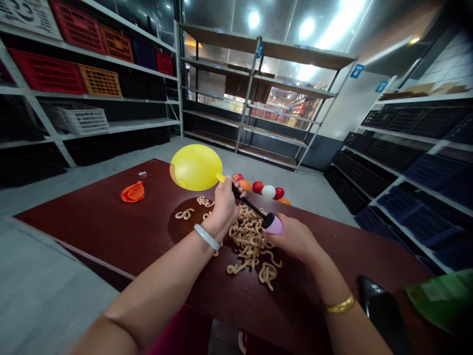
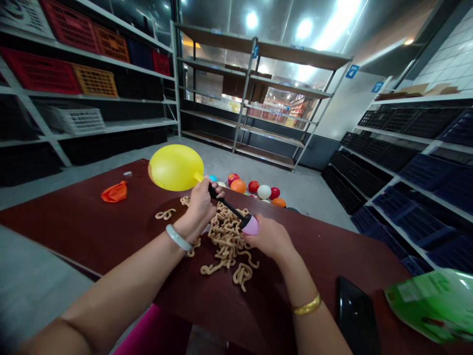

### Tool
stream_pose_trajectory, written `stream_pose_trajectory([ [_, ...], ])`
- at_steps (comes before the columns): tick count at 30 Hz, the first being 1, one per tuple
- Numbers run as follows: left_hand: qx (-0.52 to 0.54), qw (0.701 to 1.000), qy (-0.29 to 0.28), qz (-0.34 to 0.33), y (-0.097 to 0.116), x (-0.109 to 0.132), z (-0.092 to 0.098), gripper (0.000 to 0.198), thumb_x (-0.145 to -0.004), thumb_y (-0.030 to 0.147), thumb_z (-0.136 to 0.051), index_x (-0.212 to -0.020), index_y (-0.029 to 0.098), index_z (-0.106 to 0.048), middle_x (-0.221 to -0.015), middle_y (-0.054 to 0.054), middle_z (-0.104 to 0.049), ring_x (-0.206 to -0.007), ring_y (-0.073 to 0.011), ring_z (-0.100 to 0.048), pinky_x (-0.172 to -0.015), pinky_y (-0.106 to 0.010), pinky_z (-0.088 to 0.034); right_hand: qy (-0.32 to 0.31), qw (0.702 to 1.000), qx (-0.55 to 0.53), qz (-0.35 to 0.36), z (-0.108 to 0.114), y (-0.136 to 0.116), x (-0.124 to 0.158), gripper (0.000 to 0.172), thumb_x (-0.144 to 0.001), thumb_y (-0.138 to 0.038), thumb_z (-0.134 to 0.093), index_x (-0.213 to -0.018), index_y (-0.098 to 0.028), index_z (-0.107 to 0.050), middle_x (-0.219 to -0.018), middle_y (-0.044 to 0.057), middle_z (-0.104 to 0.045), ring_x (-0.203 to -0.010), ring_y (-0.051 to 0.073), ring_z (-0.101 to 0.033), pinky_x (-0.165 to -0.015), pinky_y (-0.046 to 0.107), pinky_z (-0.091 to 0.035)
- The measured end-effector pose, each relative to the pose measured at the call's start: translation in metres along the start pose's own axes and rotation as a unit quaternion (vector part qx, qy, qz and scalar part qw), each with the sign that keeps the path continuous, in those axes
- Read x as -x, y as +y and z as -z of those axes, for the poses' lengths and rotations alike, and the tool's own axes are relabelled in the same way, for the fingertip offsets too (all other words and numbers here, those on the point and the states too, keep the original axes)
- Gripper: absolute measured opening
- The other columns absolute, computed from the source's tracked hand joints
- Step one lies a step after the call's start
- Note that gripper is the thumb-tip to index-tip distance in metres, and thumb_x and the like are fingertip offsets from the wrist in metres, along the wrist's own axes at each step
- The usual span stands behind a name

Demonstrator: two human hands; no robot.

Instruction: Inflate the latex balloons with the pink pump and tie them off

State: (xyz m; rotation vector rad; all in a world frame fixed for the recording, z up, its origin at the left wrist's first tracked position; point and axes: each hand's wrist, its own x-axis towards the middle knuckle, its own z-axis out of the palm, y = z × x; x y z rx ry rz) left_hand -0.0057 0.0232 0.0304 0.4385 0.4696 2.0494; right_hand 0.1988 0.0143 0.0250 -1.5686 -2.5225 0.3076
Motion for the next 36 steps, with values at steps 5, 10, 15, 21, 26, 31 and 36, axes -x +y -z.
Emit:
stream_pose_trajectory([
  [5, -0.024, 0.999, -0.027, 0.039, -0.032, 0.036, -0.013, 0.033, -0.084, 0.037, -0.071, -0.079, 0.021, -0.042, -0.061, 0.006, -0.045, -0.048, -0.0076, -0.045, -0.046, -0.020, -0.036, 0.009, 0.997, -0.080, 0.006, -0.004, -0.015, 0.002, 0.042, -0.075, -0.048, -0.071, -0.110, -0.024, -0.065, -0.100, 0.006, -0.075, -0.087, 0.026, -0.069, -0.065, 0.029, -0.039],
  [10, -0.033, 0.998, -0.022, 0.050, -0.035, 0.043, -0.018, 0.029, -0.086, 0.033, -0.067, -0.081, 0.021, -0.042, -0.061, 0.006, -0.045, -0.047, -0.0074, -0.044, -0.044, -0.020, -0.035, 0.017, 0.996, -0.089, -0.008, -0.003, -0.023, 0.004, 0.044, -0.076, -0.047, -0.070, -0.114, -0.025, -0.063, -0.101, 0.006, -0.075, -0.090, 0.028, -0.069, -0.067, 0.029, -0.040],
  [15, -0.013, 1.000, 0.008, 0.009, -0.010, 0.006, -0.004, 0.026, -0.085, 0.026, -0.066, -0.079, 0.021, -0.042, -0.061, 0.005, -0.046, -0.047, -0.0079, -0.045, -0.044, -0.020, -0.035, 0.000, 0.997, -0.071, -0.009, -0.003, -0.018, 0.002, 0.050, -0.077, -0.049, -0.070, -0.119, -0.025, -0.063, -0.107, 0.008, -0.074, -0.093, 0.029, -0.069, -0.068, 0.030, -0.040],
  [21, 0.006, 0.996, 0.087, -0.033, 0.022, -0.032, 0.011, 0.023, -0.083, 0.015, -0.057, -0.072, 0.021, -0.038, -0.055, 0.006, -0.041, -0.042, -0.0076, -0.040, -0.041, -0.020, -0.028, -0.053, 0.994, -0.097, 0.007, 0.002, 0.006, 0.000, 0.044, -0.075, -0.044, -0.070, -0.113, -0.024, -0.067, -0.101, 0.006, -0.075, -0.084, 0.025, -0.068, -0.066, 0.029, -0.043],
  [26, 0.008, 0.997, 0.066, -0.035, 0.016, -0.024, 0.008, 0.024, -0.081, 0.015, -0.058, -0.071, 0.021, -0.037, -0.055, 0.005, -0.041, -0.042, -0.0072, -0.039, -0.040, -0.020, -0.028, -0.041, 0.998, -0.036, 0.007, 0.005, 0.008, 0.001, 0.037, -0.072, -0.045, -0.073, -0.102, -0.025, -0.068, -0.096, 0.005, -0.075, -0.083, 0.025, -0.068, -0.063, 0.028, -0.039],
  [31, -0.017, 0.999, 0.051, -0.005, -0.016, 0.005, 0.001, 0.025, -0.083, 0.020, -0.062, -0.075, 0.022, -0.038, -0.058, 0.006, -0.043, -0.044, -0.0078, -0.041, -0.042, -0.021, -0.031, -0.007, 1.000, 0.002, 0.000, -0.001, -0.009, 0.002, 0.041, -0.074, -0.050, -0.069, -0.107, -0.025, -0.066, -0.100, 0.006, -0.075, -0.086, 0.027, -0.070, -0.061, 0.029, -0.036],
  [36, -0.040, 0.998, 0.027, 0.043, -0.040, 0.040, -0.014, 0.028, -0.085, 0.028, -0.064, -0.077, 0.022, -0.037, -0.061, 0.006, -0.045, -0.047, -0.0078, -0.043, -0.045, -0.020, -0.035, 0.024, 0.999, 0.025, -0.026, -0.003, -0.027, 0.005, 0.037, -0.078, -0.050, -0.065, -0.103, -0.023, -0.063, -0.095, 0.007, -0.075, -0.083, 0.029, -0.071, -0.060, 0.030, -0.035],
])
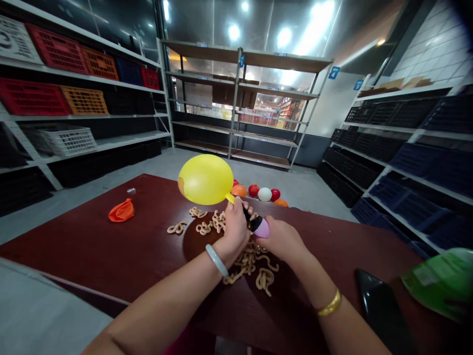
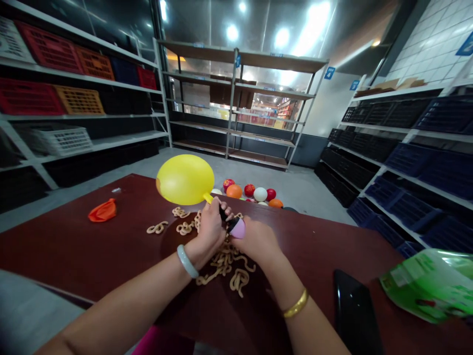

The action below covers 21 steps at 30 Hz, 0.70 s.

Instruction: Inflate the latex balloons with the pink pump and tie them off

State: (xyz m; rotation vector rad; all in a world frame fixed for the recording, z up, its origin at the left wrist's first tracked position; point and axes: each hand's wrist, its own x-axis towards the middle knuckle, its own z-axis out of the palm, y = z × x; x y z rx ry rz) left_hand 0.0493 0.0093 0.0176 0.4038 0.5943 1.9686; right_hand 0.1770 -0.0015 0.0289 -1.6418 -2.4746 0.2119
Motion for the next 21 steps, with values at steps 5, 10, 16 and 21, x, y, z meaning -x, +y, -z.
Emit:
stream_pose_trajectory([
  [5, -0.001, 0.999, -0.048, -0.006, 0.007, 0.005, -0.009, 0.029, -0.085, 0.028, -0.065, -0.076, 0.022, -0.037, -0.061, 0.006, -0.045, -0.048, -0.0079, -0.043, -0.044, -0.020, -0.034, 0.017, 1.000, -0.005, -0.007, 0.003, -0.006, 0.002, 0.046, -0.082, -0.056, -0.060, -0.113, -0.023, -0.060, -0.099, 0.010, -0.075, -0.087, 0.030, -0.071, -0.064, 0.031, -0.039],
  [10, 0.000, 0.999, -0.018, -0.049, 0.049, -0.030, 0.001, 0.024, -0.086, 0.019, -0.058, -0.073, 0.021, -0.039, -0.058, 0.005, -0.041, -0.046, -0.0080, -0.040, -0.042, -0.020, -0.030, 0.006, 1.000, 0.001, 0.008, 0.002, 0.004, -0.001, 0.050, -0.081, -0.059, -0.060, -0.117, -0.025, -0.060, -0.101, 0.009, -0.074, -0.089, 0.032, -0.070, -0.067, 0.034, -0.042],
  [16, 0.026, 0.995, 0.029, -0.091, 0.087, -0.057, 0.017, 0.023, -0.087, 0.008, -0.048, -0.072, 0.020, -0.037, -0.057, 0.006, -0.033, -0.044, -0.0058, -0.033, -0.041, -0.019, -0.023, -0.003, 0.999, -0.001, 0.036, 0.005, 0.023, -0.003, 0.042, -0.079, -0.055, -0.062, -0.109, -0.025, -0.064, -0.097, 0.007, -0.074, -0.085, 0.029, -0.069, -0.065, 0.032, -0.041],
  [21, 0.024, 0.996, 0.019, -0.081, 0.065, -0.038, 0.010, 0.022, -0.084, 0.009, -0.050, -0.070, 0.020, -0.037, -0.057, 0.005, -0.036, -0.045, -0.0065, -0.036, -0.041, -0.020, -0.026, -0.004, 0.999, 0.026, 0.041, 0.008, 0.026, -0.002, 0.038, -0.078, -0.054, -0.064, -0.102, -0.024, -0.063, -0.093, 0.007, -0.073, -0.084, 0.027, -0.068, -0.066, 0.031, -0.039],
])
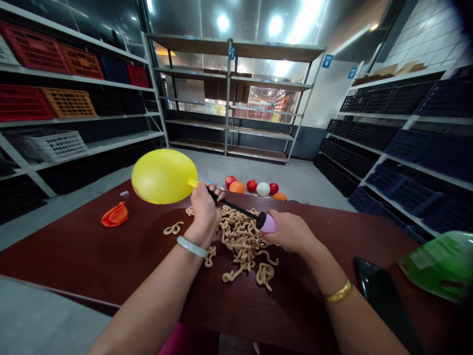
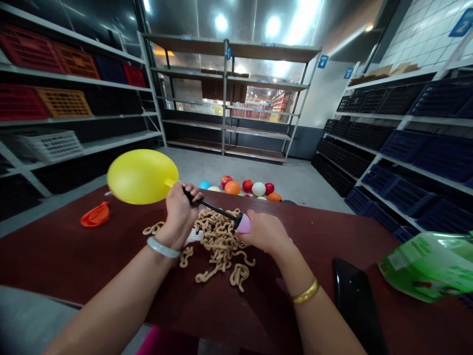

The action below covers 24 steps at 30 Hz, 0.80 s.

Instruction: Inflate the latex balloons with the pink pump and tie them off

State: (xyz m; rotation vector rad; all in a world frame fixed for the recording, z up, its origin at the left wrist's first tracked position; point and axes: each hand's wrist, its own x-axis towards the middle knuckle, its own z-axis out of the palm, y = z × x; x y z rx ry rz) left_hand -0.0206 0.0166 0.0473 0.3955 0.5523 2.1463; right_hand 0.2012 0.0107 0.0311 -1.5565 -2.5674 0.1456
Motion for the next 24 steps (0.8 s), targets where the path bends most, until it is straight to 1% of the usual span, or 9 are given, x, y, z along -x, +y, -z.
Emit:
stream_pose_trajectory([
  [6, -0.020, 0.997, -0.052, 0.052, -0.038, 0.046, -0.009, 0.024, -0.086, 0.019, -0.058, -0.073, 0.021, -0.038, -0.059, 0.005, -0.041, -0.046, -0.0075, -0.041, -0.042, -0.020, -0.031, 0.016, 1.000, -0.022, -0.008, -0.002, -0.020, 0.004, 0.040, -0.081, -0.056, -0.062, -0.105, -0.024, -0.062, -0.092, 0.007, -0.074, -0.083, 0.029, -0.070, -0.063, 0.031, -0.039],
  [9, -0.030, 0.996, -0.062, 0.058, -0.046, 0.060, -0.012, 0.027, -0.088, 0.026, -0.061, -0.073, 0.022, -0.038, -0.061, 0.005, -0.044, -0.047, -0.0086, -0.044, -0.043, -0.021, -0.034, 0.033, 0.999, -0.038, -0.018, -0.003, -0.028, 0.006, 0.044, -0.080, -0.057, -0.063, -0.111, -0.024, -0.060, -0.094, 0.007, -0.075, -0.081, 0.029, -0.070, -0.063, 0.032, -0.040],
  [11, -0.032, 0.995, -0.072, 0.053, -0.046, 0.063, -0.013, 0.028, -0.089, 0.028, -0.062, -0.074, 0.021, -0.040, -0.061, 0.004, -0.045, -0.048, -0.0090, -0.045, -0.043, -0.021, -0.035, 0.038, 0.998, -0.041, -0.018, -0.004, -0.031, 0.006, 0.046, -0.080, -0.057, -0.064, -0.112, -0.024, -0.060, -0.095, 0.007, -0.075, -0.082, 0.029, -0.071, -0.064, 0.032, -0.041],
  [13, -0.033, 0.995, -0.084, 0.051, -0.041, 0.060, -0.014, 0.027, -0.089, 0.028, -0.063, -0.074, 0.021, -0.041, -0.062, 0.004, -0.045, -0.049, -0.0094, -0.046, -0.044, -0.022, -0.036, 0.045, 0.998, -0.043, -0.015, -0.005, -0.031, 0.005, 0.045, -0.081, -0.058, -0.063, -0.110, -0.024, -0.060, -0.095, 0.007, -0.075, -0.083, 0.029, -0.071, -0.065, 0.032, -0.042],
  [16, -0.032, 0.995, -0.094, 0.031, -0.029, 0.042, -0.011, 0.023, -0.087, 0.022, -0.060, -0.072, 0.021, -0.043, -0.062, 0.003, -0.045, -0.050, -0.0100, -0.046, -0.046, -0.023, -0.038, 0.064, 0.997, -0.030, -0.013, -0.007, -0.024, 0.002, 0.044, -0.083, -0.059, -0.061, -0.110, -0.024, -0.060, -0.097, 0.007, -0.075, -0.085, 0.029, -0.071, -0.066, 0.032, -0.043],
  [18, -0.025, 0.996, -0.080, 0.008, -0.017, 0.025, -0.006, 0.020, -0.084, 0.017, -0.059, -0.072, 0.020, -0.043, -0.061, 0.004, -0.043, -0.050, -0.0097, -0.045, -0.046, -0.023, -0.037, 0.071, 0.997, -0.009, -0.012, -0.007, -0.016, -0.002, 0.045, -0.082, -0.059, -0.061, -0.111, -0.024, -0.060, -0.099, 0.008, -0.074, -0.087, 0.029, -0.070, -0.067, 0.032, -0.043],
  [21, -0.017, 0.999, -0.034, -0.026, 0.000, -0.001, 0.001, 0.018, -0.081, 0.015, -0.059, -0.073, 0.021, -0.043, -0.061, 0.005, -0.042, -0.049, -0.0094, -0.044, -0.046, -0.022, -0.035, 0.066, 0.998, 0.019, -0.008, -0.008, -0.002, -0.007, 0.043, -0.082, -0.058, -0.062, -0.109, -0.025, -0.060, -0.099, 0.007, -0.074, -0.090, 0.028, -0.070, -0.069, 0.032, -0.043],
  [24, -0.024, 0.998, -0.014, -0.048, 0.008, -0.014, 0.006, 0.016, -0.080, 0.016, -0.058, -0.073, 0.021, -0.044, -0.061, 0.005, -0.043, -0.049, -0.0090, -0.044, -0.046, -0.022, -0.036, 0.070, 0.997, 0.039, -0.009, -0.009, 0.010, -0.011, 0.041, -0.083, -0.057, -0.061, -0.108, -0.025, -0.059, -0.104, 0.006, -0.074, -0.094, 0.028, -0.070, -0.071, 0.032, -0.044],
])
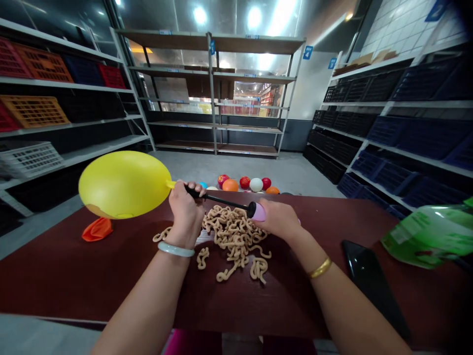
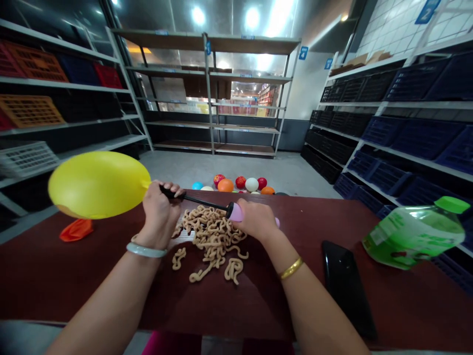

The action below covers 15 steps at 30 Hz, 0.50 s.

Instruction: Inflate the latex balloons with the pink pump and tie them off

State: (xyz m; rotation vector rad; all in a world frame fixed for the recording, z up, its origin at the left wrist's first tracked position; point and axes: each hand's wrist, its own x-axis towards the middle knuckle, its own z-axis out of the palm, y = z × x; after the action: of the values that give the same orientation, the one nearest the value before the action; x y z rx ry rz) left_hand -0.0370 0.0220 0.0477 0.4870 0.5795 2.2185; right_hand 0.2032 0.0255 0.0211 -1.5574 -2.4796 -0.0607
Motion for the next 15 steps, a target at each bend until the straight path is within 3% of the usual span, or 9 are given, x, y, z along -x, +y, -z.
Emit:
stream_pose_trajectory([
  [5, 0.001, 1.000, -0.011, -0.005, -0.014, 0.017, -0.003, 0.019, -0.082, 0.016, -0.057, -0.073, 0.021, -0.041, -0.061, 0.006, -0.042, -0.049, -0.0091, -0.044, -0.047, -0.023, -0.036, 0.002, 1.000, 0.023, -0.006, -0.004, -0.005, 0.001, 0.042, -0.083, -0.055, -0.063, -0.109, -0.023, -0.057, -0.105, 0.009, -0.074, -0.095, 0.028, -0.070, -0.073, 0.033, -0.046],
  [11, -0.003, 0.997, -0.048, 0.067, -0.045, 0.062, -0.014, 0.024, -0.085, 0.021, -0.063, -0.075, 0.021, -0.041, -0.062, 0.005, -0.044, -0.049, -0.0089, -0.044, -0.048, -0.023, -0.038, 0.018, 1.000, -0.005, 0.000, -0.001, -0.033, 0.011, 0.037, -0.086, -0.050, -0.062, -0.110, -0.022, -0.056, -0.102, 0.010, -0.074, -0.092, 0.028, -0.071, -0.072, 0.033, -0.047],
  [15, -0.005, 0.994, -0.075, 0.082, -0.053, 0.079, -0.020, 0.025, -0.087, 0.027, -0.065, -0.077, 0.022, -0.043, -0.064, 0.005, -0.045, -0.051, -0.0094, -0.046, -0.050, -0.023, -0.041, 0.029, 0.999, -0.018, -0.011, 0.002, -0.039, 0.014, 0.038, -0.087, -0.052, -0.060, -0.110, -0.021, -0.056, -0.100, 0.010, -0.074, -0.089, 0.028, -0.071, -0.072, 0.033, -0.047],
])
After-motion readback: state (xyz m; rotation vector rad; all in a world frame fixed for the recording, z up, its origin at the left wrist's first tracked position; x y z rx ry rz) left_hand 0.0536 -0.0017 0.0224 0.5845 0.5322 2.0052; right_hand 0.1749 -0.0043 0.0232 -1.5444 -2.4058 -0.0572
